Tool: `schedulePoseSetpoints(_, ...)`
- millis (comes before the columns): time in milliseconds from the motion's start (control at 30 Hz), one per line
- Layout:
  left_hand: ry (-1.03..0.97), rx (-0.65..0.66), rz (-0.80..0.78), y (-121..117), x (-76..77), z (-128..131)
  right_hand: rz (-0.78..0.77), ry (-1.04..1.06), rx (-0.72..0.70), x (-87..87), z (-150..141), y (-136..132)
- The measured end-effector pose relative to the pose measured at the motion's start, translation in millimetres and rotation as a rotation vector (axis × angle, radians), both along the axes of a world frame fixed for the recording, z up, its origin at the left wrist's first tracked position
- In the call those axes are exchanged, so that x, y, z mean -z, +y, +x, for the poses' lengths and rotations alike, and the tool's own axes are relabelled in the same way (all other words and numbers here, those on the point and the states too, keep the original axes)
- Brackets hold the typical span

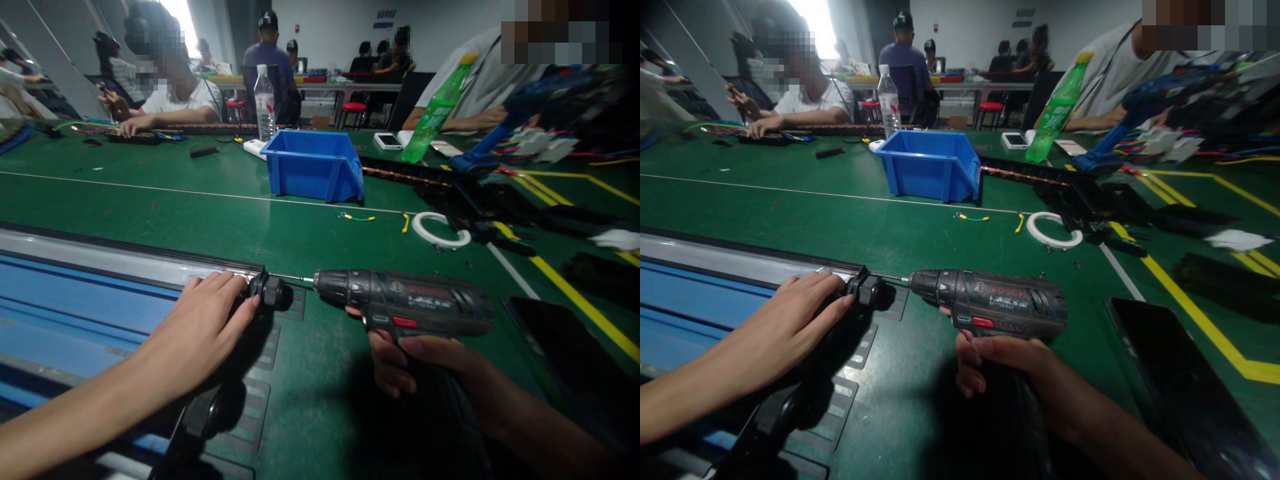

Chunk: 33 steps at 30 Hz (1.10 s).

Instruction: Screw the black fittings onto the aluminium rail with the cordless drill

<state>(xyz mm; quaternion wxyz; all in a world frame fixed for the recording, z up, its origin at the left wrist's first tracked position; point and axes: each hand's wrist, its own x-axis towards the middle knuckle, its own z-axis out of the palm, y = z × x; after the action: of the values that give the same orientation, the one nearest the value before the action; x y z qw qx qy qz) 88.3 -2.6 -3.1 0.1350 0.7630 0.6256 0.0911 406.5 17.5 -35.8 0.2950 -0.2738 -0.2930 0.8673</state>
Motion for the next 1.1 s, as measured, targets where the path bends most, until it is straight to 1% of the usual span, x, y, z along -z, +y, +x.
schedulePoseSetpoints(167,0.001,-0.007,-0.011,0.5,-0.6,-0.2,0.010,-0.013,-0.012,-2.2,-0.8,-0.1)
schedulePoseSetpoints(333,-0.004,-0.010,-0.014,0.0,-3.0,0.5,0.025,-0.010,-0.030,-0.2,-0.5,1.2)
schedulePoseSetpoints(500,0.000,-0.006,-0.007,-0.1,-3.0,0.6,0.023,-0.015,-0.084,1.3,0.6,3.0)
schedulePoseSetpoints(667,0.007,-0.006,-0.001,-0.9,-1.9,0.2,0.036,-0.014,-0.039,-0.8,-0.4,2.6)
schedulePoseSetpoints(833,-0.002,-0.002,-0.008,-1.1,-2.1,-0.3,0.001,-0.011,-0.041,-1.4,-0.6,1.2)
schedulePoseSetpoints(1000,-0.009,-0.007,-0.004,-0.4,-2.5,-0.6,0.028,-0.039,0.003,-2.8,-1.5,-0.6)
schedulePoseSetpoints(1100,-0.009,-0.011,-0.009,-0.2,-2.7,0.0,0.018,-0.027,-0.003,-0.7,-1.0,-0.1)
